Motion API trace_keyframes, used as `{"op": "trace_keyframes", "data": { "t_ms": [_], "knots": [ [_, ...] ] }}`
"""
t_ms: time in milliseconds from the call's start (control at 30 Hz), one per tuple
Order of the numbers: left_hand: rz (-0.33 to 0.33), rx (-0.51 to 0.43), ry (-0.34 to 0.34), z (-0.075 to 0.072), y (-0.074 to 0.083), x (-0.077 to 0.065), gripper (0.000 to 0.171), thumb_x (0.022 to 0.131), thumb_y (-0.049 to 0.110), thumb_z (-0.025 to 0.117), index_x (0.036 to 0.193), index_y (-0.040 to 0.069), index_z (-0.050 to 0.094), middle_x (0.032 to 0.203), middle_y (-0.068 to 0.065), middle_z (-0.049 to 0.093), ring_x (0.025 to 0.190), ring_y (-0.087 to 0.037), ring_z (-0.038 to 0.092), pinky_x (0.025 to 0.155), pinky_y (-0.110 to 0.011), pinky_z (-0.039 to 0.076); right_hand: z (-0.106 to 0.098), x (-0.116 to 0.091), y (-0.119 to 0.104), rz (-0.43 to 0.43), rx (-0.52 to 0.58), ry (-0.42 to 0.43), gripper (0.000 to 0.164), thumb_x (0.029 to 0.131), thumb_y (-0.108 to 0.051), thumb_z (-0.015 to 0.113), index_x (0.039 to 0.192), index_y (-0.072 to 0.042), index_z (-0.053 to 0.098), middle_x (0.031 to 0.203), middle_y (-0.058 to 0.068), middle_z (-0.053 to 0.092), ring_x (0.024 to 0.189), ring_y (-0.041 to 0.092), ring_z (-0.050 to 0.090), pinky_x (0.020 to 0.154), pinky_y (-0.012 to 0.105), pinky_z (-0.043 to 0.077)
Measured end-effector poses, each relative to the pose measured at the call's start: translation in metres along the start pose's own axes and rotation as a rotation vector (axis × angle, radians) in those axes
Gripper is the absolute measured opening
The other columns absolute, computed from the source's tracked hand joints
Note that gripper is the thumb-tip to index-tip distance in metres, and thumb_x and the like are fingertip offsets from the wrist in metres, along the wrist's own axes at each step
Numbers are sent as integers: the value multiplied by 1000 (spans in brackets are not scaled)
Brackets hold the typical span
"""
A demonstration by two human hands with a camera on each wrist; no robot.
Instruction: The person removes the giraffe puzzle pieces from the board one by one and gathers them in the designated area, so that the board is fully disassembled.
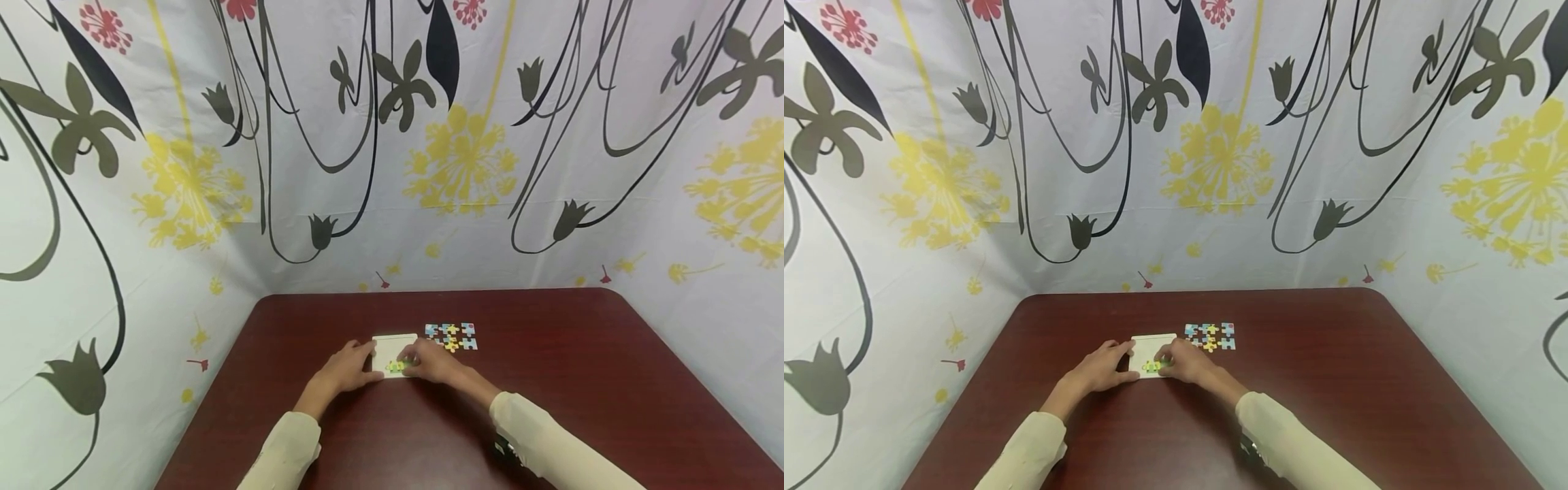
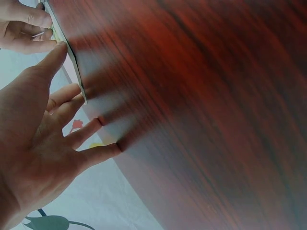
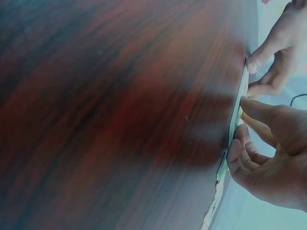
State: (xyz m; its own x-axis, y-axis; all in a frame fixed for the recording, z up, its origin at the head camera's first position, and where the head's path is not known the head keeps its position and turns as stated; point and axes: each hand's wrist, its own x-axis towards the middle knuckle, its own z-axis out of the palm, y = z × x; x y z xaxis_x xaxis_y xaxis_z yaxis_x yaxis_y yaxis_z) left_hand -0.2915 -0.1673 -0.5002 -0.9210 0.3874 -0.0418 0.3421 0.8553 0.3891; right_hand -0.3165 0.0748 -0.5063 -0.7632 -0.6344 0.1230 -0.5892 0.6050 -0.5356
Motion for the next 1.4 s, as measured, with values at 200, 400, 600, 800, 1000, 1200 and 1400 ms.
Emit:
{"op": "trace_keyframes", "data": {
  "t_ms": [200, 400, 600, 800, 1000, 1200, 1400],
  "knots": [
    [-1, -1, -1, -2, 1, -1, 68, 95, 48, 75, 149, 12, 53, 141, -19, 57, 133, -42, 52, 99, -61, 49, 2, -3, -4, -1, -16, 49, 25, 87, -8, 84, 109, -7, 73, 95, 8, 73, 81, 19, 71, 73, 30, 57],
    [-11, 3, -4, -1, 2, -1, 71, 95, 48, 75, 152, 13, 51, 142, -18, 56, 133, -40, 52, 100, -60, 48, 3, -6, -7, 3, -45, 91, 24, 87, -10, 84, 106, -13, 71, 93, 4, 75, 79, 15, 72, 71, 31, 57],
    [-7, 7, 2, 0, 2, -1, 65, 94, 48, 76, 146, 14, 55, 139, -17, 58, 132, -40, 53, 99, -60, 49, 4, -8, -8, -15, -69, 135, 16, 92, -6, 76, 103, -16, 72, 90, 0, 77, 82, 12, 73, 70, 28, 56],
    [4, 5, -1, 0, 2, -1, 65, 94, 47, 76, 145, 13, 55, 138, -17, 59, 132, -41, 52, 98, -61, 49, 1, -11, -6, -41, -31, 143, 13, 95, -5, 74, 104, -13, 72, 89, 2, 77, 82, 12, 74, 70, 28, 57],
    [-2, 1, -3, -1, 3, -3, 67, 95, 47, 75, 148, 13, 53, 140, -16, 58, 135, -41, 50, 100, -61, 48, -11, -18, 2, -34, -23, 149, 12, 96, -5, 75, 106, -11, 73, 91, 2, 77, 83, 13, 74, 70, 27, 57],
    [13, -7, 8, -2, 3, -4, 63, 94, 45, 76, 144, 12, 56, 134, -16, 60, 131, -41, 52, 98, -60, 49, -27, -28, 14, -10, -23, 157, 12, 95, -4, 74, 107, -8, 73, 94, 3, 76, 87, 17, 73, 72, 30, 58],
    [16, 4, 11, -1, 3, -3, 60, 95, 46, 76, 142, 14, 56, 134, -15, 61, 130, -40, 53, 97, -59, 50, -43, -38, 25, 64, -23, 143, 11, 97, -5, 72, 107, -10, 74, 97, 0, 75, 90, 17, 73, 72, 31, 58]
  ]
}}
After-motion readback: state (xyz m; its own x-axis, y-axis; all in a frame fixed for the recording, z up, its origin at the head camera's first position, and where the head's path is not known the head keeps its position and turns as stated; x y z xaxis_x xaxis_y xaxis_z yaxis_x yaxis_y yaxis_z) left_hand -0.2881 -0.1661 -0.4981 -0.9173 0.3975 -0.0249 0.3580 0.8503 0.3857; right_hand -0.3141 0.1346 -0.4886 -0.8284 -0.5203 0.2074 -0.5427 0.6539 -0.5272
